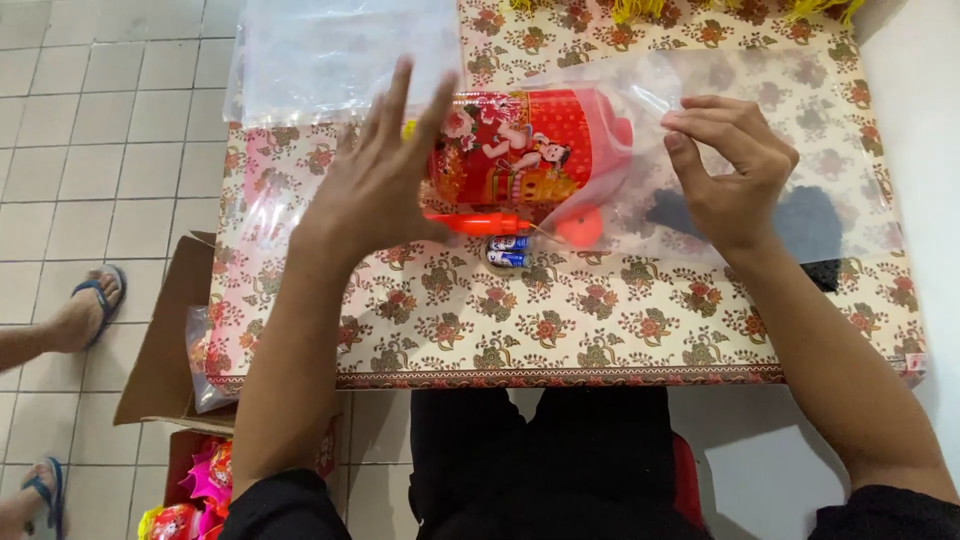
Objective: Assembling decorative lanterns by attaching plastic handles and then packaging them into individual plastic bags.
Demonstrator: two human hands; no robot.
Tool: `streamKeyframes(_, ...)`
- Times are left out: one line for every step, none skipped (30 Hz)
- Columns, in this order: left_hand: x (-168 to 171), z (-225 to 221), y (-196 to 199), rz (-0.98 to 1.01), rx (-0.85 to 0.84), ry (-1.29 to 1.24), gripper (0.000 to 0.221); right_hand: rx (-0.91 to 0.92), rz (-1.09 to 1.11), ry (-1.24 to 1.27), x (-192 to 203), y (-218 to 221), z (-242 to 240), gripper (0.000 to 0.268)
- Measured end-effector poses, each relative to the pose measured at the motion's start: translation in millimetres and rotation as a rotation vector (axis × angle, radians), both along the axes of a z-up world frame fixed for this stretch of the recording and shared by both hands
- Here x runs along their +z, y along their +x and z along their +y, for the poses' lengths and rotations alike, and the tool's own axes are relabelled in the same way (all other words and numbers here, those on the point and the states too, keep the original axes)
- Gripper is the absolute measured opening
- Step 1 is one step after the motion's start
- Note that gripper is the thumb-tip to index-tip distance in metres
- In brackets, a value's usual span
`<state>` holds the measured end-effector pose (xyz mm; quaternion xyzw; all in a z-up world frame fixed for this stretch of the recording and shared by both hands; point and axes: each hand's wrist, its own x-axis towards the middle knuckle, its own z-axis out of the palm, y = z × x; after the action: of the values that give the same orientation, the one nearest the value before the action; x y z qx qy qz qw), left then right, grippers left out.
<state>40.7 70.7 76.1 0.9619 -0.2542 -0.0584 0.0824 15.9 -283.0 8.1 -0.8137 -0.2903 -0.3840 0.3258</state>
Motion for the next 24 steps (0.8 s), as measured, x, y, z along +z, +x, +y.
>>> streamKeyframes(-0.8,4.2,3.4,0.168,0.036,-0.052,0.161,-0.007,-0.011,-0.008,0.4,-1.0,0.3,0.007)
streamKeyframes(0.0,3.0,3.7,0.168,0.035,-0.051,0.161,-0.008,-0.011,-0.007,1.5,-0.9,1.2,0.007)
streamKeyframes(1.5,2.4,4.3,0.202,0.047,-0.053,0.150,0.010,-0.019,-0.016,2.7,-0.1,2.8,0.007)
streamKeyframes(3.2,1.8,4.9,0.235,0.058,-0.055,0.140,0.028,-0.028,-0.026,4.1,0.5,4.3,0.008)
streamKeyframes(0.2,1.2,6.0,0.232,0.058,-0.051,0.140,0.027,-0.031,-0.021,3.9,2.9,6.1,0.008)
streamKeyframes(-2.9,0.4,7.1,0.220,0.022,-0.109,0.139,0.041,-0.033,-0.031,3.8,5.2,7.8,0.009)
streamKeyframes(-6.5,-1.8,8.3,0.208,-0.016,-0.169,0.137,0.051,-0.035,-0.044,4.0,6.5,7.9,0.011)
streamKeyframes(-13.7,-2.9,10.3,0.207,-0.019,-0.167,0.137,0.047,-0.037,-0.042,5.7,7.4,10.0,0.011)
streamKeyframes(-20.6,-4.2,12.8,0.168,-0.051,-0.204,0.129,0.046,-0.044,-0.043,7.9,9.2,11.6,0.011)
streamKeyframes(-27.4,-5.7,15.4,0.129,-0.083,-0.241,0.121,0.045,-0.052,-0.044,10.2,10.9,13.2,0.011)
streamKeyframes(-32.6,-7.9,15.4,0.126,-0.085,-0.240,0.121,0.042,-0.055,-0.043,9.9,15.8,13.4,0.011)
streamKeyframes(-37.9,-10.1,15.5,0.104,-0.082,-0.345,0.117,0.030,-0.068,-0.046,9.5,20.6,13.5,0.010)
streamKeyframes(-43.7,-12.3,15.0,0.084,-0.077,-0.451,0.113,0.020,-0.079,-0.050,8.7,25.3,13.6,0.009)
streamKeyframes(-42.1,-16.0,12.9,0.083,-0.078,-0.449,0.113,0.018,-0.081,-0.049,12.1,26.1,18.9,0.009)
streamKeyframes(-40.2,-19.2,11.3,0.152,-0.079,-0.533,0.103,0.017,-0.097,-0.020,15.8,28.1,24.7,0.010)
streamKeyframes(-38.5,-22.4,10.0,0.220,-0.081,-0.616,0.094,0.015,-0.113,0.009,19.4,30.3,30.4,0.011)
streamKeyframes(-40.3,-21.7,10.7,0.221,-0.080,-0.614,0.094,0.015,-0.112,0.011,21.3,28.6,34.9,0.011)
streamKeyframes(-42.5,-21.2,11.7,0.296,-0.096,-0.685,0.089,0.000,-0.112,0.027,22.9,27.1,39.2,0.011)
streamKeyframes(-45.3,-21.8,13.1,0.374,-0.115,-0.755,0.086,-0.019,-0.109,0.043,24.2,24.9,42.4,0.011)
streamKeyframes(-39.7,-21.0,12.1,0.377,-0.118,-0.753,0.086,-0.023,-0.107,0.044,23.7,24.6,42.9,0.011)
streamKeyframes(-35.6,-21.8,10.3,0.471,-0.077,-0.927,0.082,-0.027,-0.114,0.056,22.8,22.3,41.9,0.011)
streamKeyframes(-31.5,-22.5,8.6,0.565,-0.033,-1.101,0.079,-0.031,-0.121,0.068,21.8,20.2,40.9,0.010)
streamKeyframes(-37.3,-21.8,12.4,0.570,-0.036,-1.102,0.079,-0.035,-0.119,0.065,16.6,22.9,36.5,0.010)
streamKeyframes(-42.9,-20.9,16.1,0.444,0.015,-0.982,0.062,-0.038,-0.144,0.096,11.5,25.4,32.2,0.008)
